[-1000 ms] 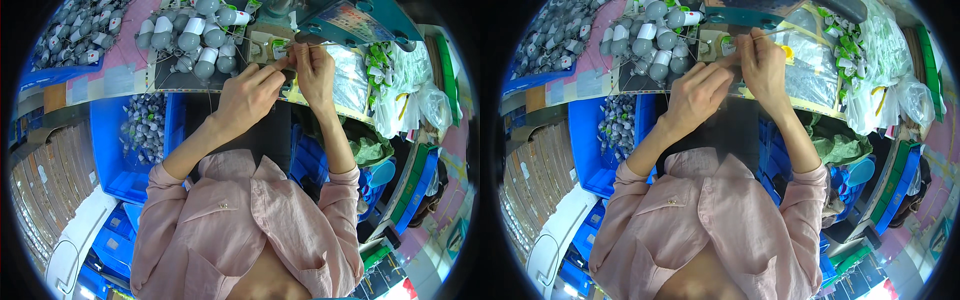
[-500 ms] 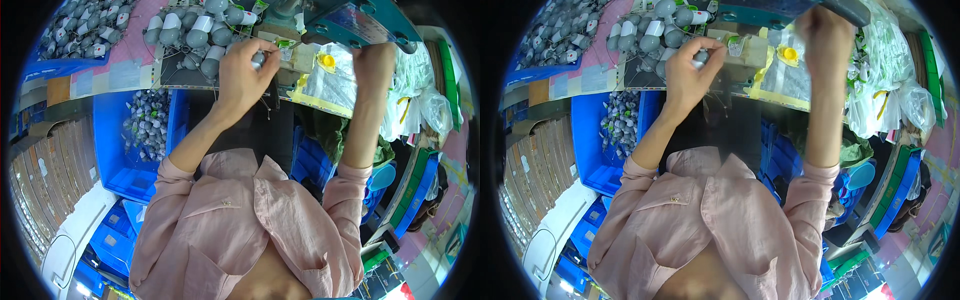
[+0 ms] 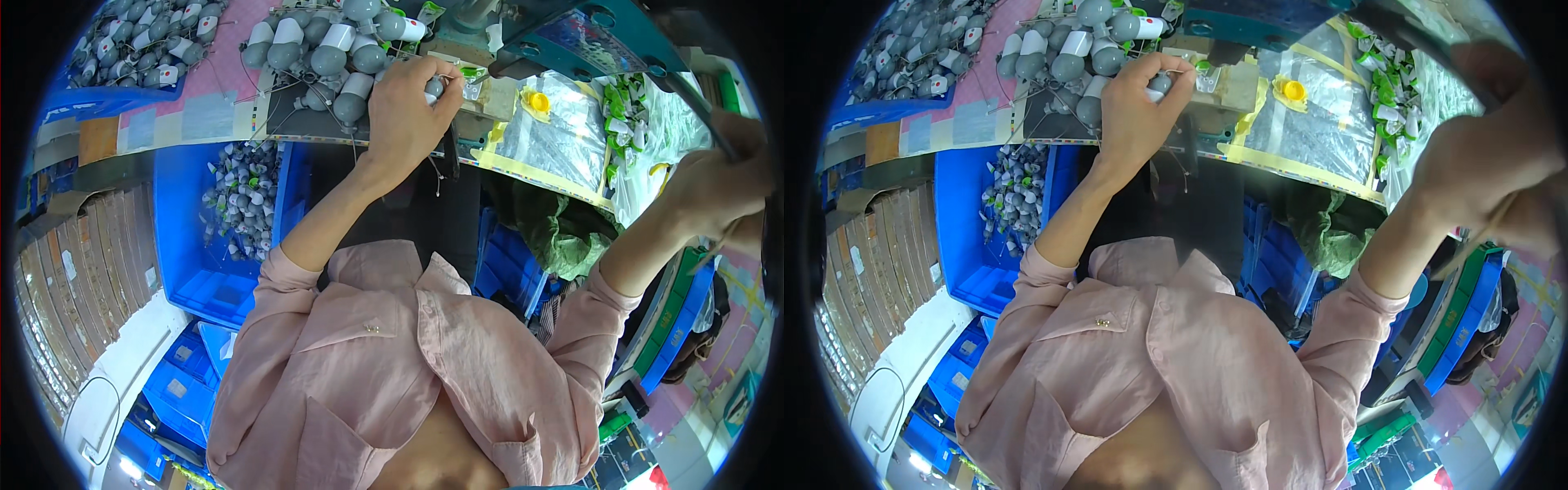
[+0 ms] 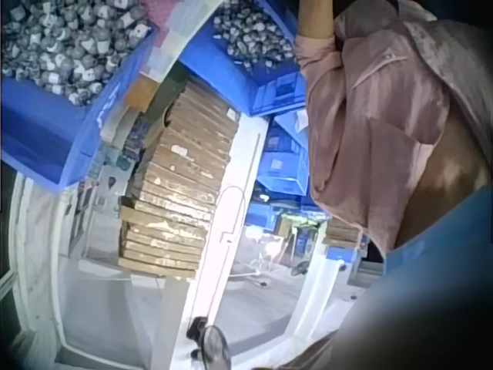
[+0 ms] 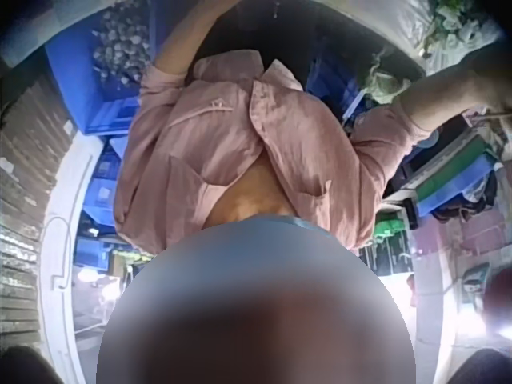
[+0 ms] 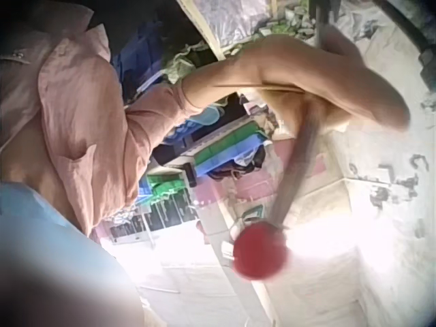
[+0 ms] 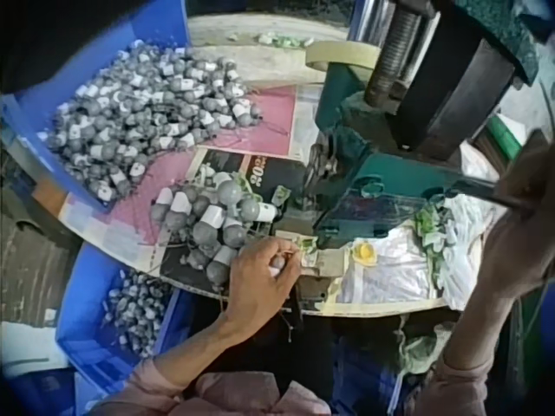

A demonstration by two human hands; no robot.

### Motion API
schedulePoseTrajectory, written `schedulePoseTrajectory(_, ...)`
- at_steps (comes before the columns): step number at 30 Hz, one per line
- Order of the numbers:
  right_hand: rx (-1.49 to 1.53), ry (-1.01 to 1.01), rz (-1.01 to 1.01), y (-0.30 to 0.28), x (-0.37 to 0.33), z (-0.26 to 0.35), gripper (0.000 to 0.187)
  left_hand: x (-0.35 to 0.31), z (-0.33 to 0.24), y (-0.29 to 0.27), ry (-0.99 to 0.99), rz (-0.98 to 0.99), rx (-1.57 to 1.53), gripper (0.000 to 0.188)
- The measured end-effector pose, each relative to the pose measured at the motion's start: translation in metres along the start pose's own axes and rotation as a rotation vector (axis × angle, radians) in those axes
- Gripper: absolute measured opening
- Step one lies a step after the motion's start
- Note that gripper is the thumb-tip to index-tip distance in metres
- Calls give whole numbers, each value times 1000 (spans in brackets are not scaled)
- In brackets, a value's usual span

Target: Assembling individual lightbulb components at a workstation using an assembly press.

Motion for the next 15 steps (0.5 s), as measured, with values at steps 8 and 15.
schedulePoseTrajectory(8, -771, -612, 253, 15, -72, 41, 40, 1, -10, 4, 97, 27, 148, 9)
schedulePoseTrajectory(15, -841, -519, 342, 21, -99, 37, 29, 0, -9, 6, 138, 1, 134, 10)
Point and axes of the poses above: each hand's wrist, its own x-axis towards the middle knuckle, its own y-axis out of the palm, z = x × y, the point moved 5 cm from there along x, towards the middle knuckle, and after that the axes turned 8 degrees about -x, right-handed, at the moved point
